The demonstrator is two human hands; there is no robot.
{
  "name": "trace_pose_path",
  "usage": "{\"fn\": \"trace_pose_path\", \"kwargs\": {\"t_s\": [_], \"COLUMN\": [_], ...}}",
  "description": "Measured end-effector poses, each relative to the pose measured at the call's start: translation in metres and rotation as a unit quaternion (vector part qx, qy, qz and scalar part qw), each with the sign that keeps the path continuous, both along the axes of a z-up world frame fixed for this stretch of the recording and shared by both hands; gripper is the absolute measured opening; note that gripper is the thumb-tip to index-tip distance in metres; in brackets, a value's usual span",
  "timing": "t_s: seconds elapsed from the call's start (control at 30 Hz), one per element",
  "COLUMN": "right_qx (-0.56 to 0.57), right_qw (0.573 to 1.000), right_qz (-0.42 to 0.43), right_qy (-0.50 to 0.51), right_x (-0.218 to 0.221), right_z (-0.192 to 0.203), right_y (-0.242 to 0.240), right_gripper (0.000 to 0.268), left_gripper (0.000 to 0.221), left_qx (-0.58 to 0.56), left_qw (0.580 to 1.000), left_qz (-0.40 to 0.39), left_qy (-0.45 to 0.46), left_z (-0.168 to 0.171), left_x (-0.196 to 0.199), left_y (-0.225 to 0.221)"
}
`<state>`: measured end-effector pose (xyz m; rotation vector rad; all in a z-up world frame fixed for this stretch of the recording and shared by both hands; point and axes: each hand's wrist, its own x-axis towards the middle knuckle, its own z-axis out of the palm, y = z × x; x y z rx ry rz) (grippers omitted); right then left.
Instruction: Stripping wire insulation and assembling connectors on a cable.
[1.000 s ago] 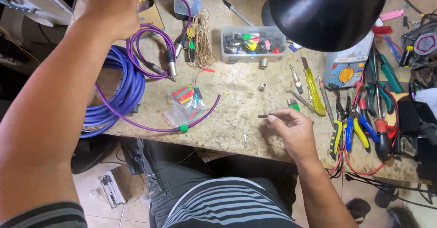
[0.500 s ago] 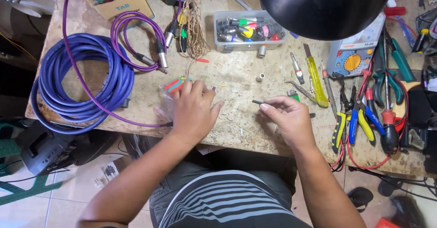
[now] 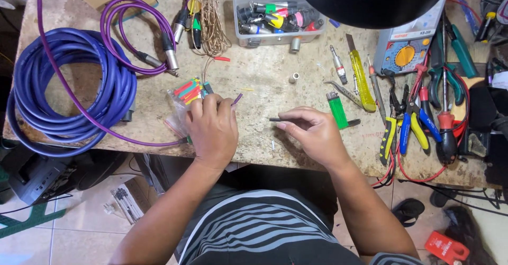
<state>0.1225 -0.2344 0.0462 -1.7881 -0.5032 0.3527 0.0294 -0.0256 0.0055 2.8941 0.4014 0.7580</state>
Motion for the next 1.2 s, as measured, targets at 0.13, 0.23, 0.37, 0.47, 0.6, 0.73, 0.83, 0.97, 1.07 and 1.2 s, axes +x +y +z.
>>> {"fn": "trace_pose_path", "kwargs": {"t_s": [0.13,0.23,0.37,0.47,0.6,0.73,0.83,0.97,1.07,1.2], "right_qx": [-0.029,-0.048,-0.054,-0.061,-0.054,-0.059,-0.064,-0.065,-0.058,-0.068], "right_qw": [0.998,0.993,0.987,0.987,0.984,0.983,0.983,0.983,0.983,0.98], "right_qz": [0.003,0.028,0.052,0.059,0.079,0.081,0.081,0.08,0.082,0.097], "right_qy": [-0.063,-0.107,-0.143,-0.139,-0.151,-0.151,-0.152,-0.154,-0.152,-0.16], "right_x": [0.0,0.001,0.002,0.001,0.0,-0.001,-0.002,-0.002,-0.003,-0.004], "right_z": [0.01,0.017,0.019,0.021,0.027,0.029,0.03,0.027,0.025,0.032], "right_y": [-0.003,-0.003,0.001,0.005,0.011,0.011,0.01,0.007,0.005,0.006], "right_gripper": [0.017,0.013,0.011,0.011,0.01,0.009,0.009,0.009,0.009,0.01], "left_gripper": [0.017,0.017,0.017,0.016,0.013,0.014,0.014,0.013,0.015,0.015], "left_qx": [-0.019,-0.048,-0.085,-0.094,-0.102,-0.114,-0.114,-0.117,-0.115,-0.11], "left_qw": [0.999,0.993,0.982,0.979,0.979,0.976,0.974,0.972,0.972,0.97], "left_qz": [-0.044,-0.105,-0.165,-0.177,-0.174,-0.182,-0.192,-0.196,-0.198,-0.206], "left_qy": [-0.014,-0.023,-0.033,-0.029,-0.028,-0.037,-0.048,-0.056,-0.057,-0.063], "left_z": [0.003,0.0,0.006,0.015,0.02,0.023,0.025,0.025,0.028,0.025], "left_x": [-0.006,-0.013,-0.016,-0.018,-0.021,-0.023,-0.023,-0.023,-0.023,-0.024], "left_y": [-0.007,-0.009,-0.011,-0.011,-0.01,-0.009,-0.009,-0.009,-0.011,-0.011]}}
